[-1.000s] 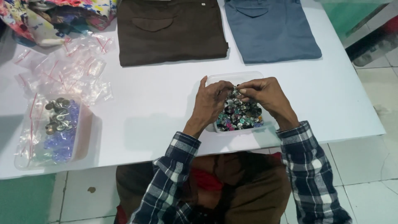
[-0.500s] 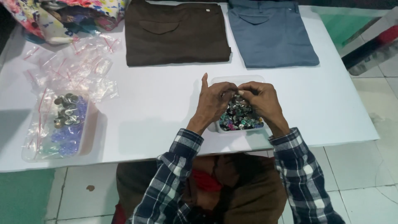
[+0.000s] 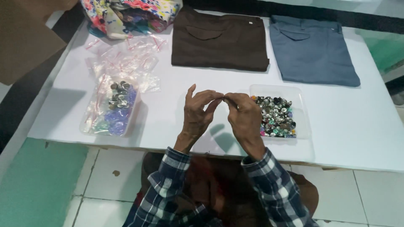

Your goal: The person sorts small, shiny buttons from a plastic container into a small plastic bag. They pick up buttons from the container, place them into the bag, and occasionally adjust the bag's opening. The task is performed on a white table with folded clothes and other supplies nearby.

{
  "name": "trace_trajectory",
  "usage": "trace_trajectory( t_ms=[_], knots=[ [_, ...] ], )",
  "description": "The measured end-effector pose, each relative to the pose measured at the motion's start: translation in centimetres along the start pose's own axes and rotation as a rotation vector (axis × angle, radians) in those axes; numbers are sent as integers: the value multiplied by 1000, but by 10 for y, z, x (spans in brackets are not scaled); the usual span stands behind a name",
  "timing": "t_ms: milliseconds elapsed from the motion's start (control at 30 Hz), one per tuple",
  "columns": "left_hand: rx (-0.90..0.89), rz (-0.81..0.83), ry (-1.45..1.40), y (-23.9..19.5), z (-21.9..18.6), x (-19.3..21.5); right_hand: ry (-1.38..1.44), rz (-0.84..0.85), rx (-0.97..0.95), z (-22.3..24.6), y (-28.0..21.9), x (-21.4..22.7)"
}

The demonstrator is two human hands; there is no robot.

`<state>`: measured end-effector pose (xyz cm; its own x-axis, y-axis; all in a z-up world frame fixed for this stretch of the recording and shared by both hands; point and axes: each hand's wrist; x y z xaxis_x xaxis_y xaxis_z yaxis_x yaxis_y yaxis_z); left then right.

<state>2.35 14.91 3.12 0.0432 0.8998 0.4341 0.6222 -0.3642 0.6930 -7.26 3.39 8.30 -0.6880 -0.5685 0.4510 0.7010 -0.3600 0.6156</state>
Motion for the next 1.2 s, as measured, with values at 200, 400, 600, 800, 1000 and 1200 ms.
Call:
trace_trajectory(
  t_ms=[200,400,600,800,1000,1200],
  knots=[
    [227,203,68,-32,68,-4,-39,116,-178,-63,-34,-74],
    [218,332,174,-36,94,-11,-21,66,-152,-85,-51,-88],
    [276,383,97,-33,84,-1,6,89,-230,-84,-49,-87],
    [275,405,132,-31,85,-4,79,92,-370,-79,-44,-85],
    [316,398,63,-29,81,1,142,101,-431,-67,-39,-80],
    [328,394,79,-31,86,-6,147,100,-445,-75,-39,-81]
  ],
)
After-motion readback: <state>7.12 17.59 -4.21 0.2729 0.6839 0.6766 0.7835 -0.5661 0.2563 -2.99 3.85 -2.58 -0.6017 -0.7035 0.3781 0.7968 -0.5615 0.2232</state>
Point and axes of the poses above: each hand's wrist, its own y-axis towards the middle knuckle, its own x-axis out of the back of the hand, z = x × y, and after that the axes turned 10 degrees about y, right-handed
